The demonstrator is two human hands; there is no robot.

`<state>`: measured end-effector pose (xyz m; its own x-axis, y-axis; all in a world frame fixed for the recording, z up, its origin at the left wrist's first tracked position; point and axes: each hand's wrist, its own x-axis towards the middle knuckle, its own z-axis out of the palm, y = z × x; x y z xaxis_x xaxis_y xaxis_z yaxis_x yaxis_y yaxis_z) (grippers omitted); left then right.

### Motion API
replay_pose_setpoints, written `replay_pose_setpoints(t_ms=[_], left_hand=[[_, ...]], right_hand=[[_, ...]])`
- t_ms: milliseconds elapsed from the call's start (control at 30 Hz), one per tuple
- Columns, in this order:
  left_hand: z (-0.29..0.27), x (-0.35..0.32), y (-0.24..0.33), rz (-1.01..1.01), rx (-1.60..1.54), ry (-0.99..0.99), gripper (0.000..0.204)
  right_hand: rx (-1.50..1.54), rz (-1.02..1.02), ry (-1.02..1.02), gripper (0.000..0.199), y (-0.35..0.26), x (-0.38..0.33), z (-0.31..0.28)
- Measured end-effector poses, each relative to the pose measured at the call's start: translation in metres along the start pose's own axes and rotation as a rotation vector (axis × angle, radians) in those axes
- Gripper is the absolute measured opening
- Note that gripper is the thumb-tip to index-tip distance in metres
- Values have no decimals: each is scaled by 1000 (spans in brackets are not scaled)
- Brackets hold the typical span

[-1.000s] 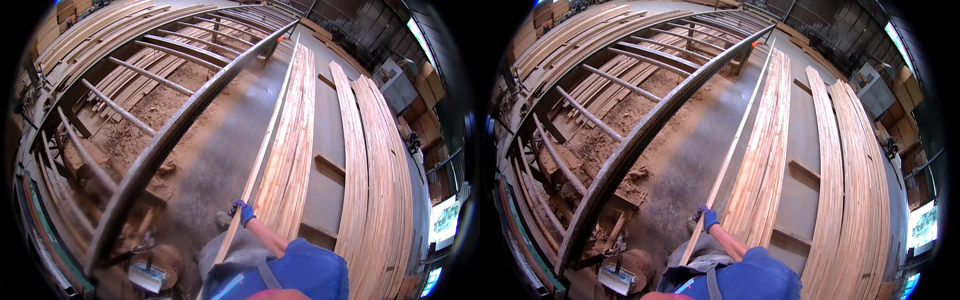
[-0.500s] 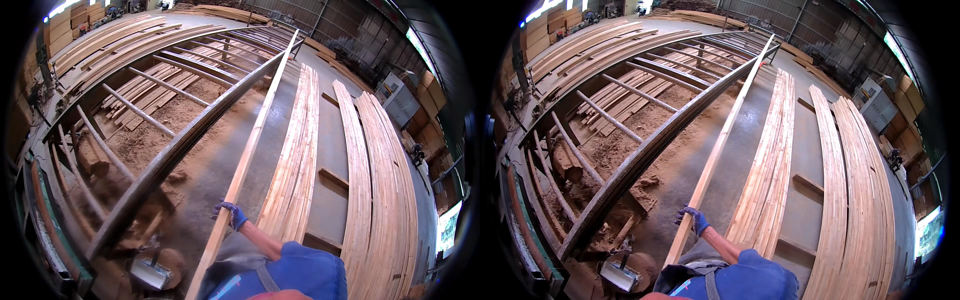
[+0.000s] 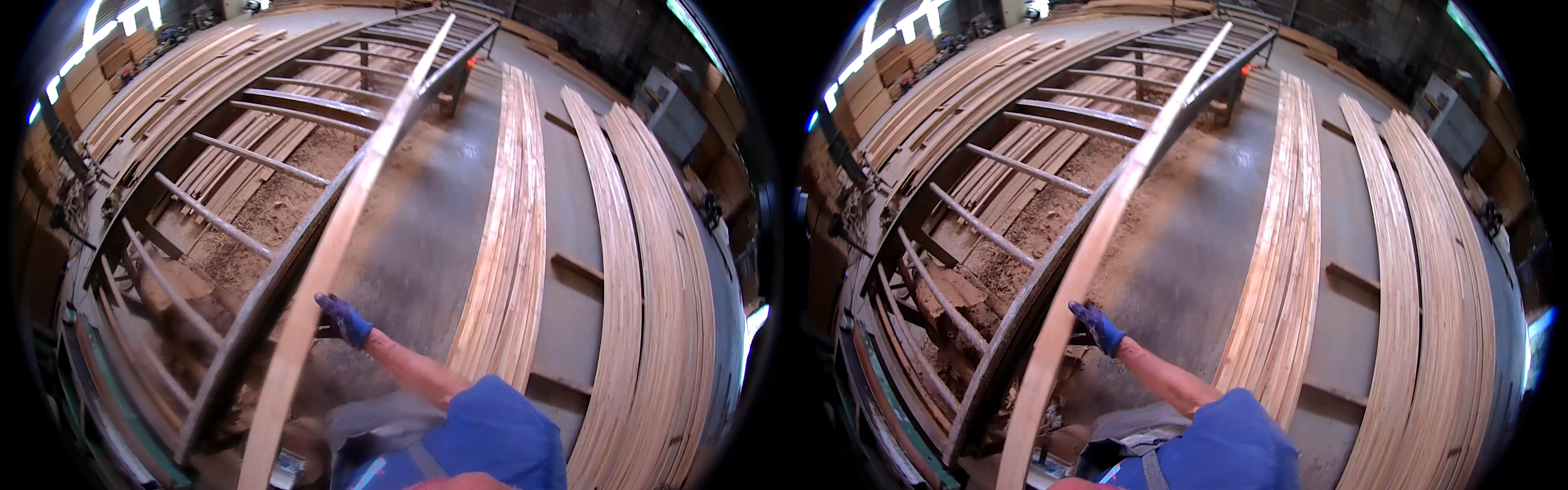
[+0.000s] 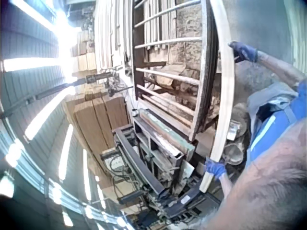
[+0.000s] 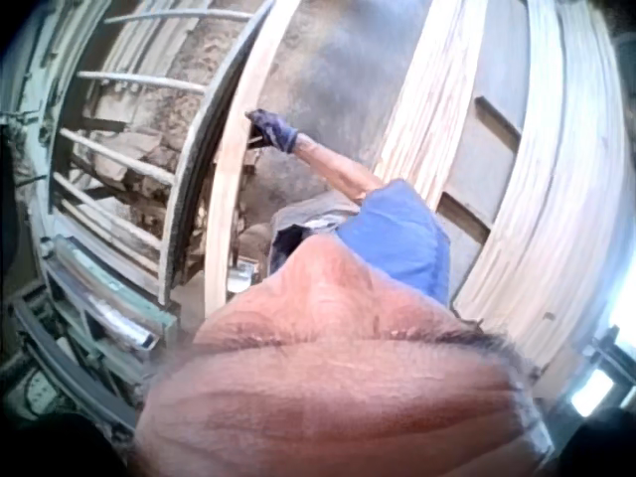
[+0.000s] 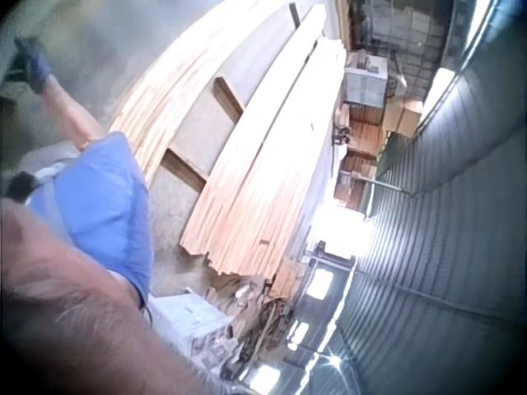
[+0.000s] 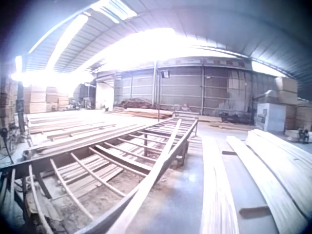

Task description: The person picks up wooden planks from a stack and places them onto a metal rack. They then use a brush to apply a white substance, likely glue, to the surface of the planks. The person repeats this process for multiple planks, handling them one at a time.

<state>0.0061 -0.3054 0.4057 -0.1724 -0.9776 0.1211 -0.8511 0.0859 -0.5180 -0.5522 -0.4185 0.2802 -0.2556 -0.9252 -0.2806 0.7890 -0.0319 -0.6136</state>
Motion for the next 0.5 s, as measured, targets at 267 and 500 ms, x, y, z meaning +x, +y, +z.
replay_pose_setpoints(t_ms=[267, 500], left_hand=[[67, 338, 12, 295, -1, 334, 63], [26, 516, 149, 566, -363, 643, 54]], right_hand=[[-123, 324, 596, 26, 196, -94, -228], [121, 458, 1094, 27, 245, -301, -298]])
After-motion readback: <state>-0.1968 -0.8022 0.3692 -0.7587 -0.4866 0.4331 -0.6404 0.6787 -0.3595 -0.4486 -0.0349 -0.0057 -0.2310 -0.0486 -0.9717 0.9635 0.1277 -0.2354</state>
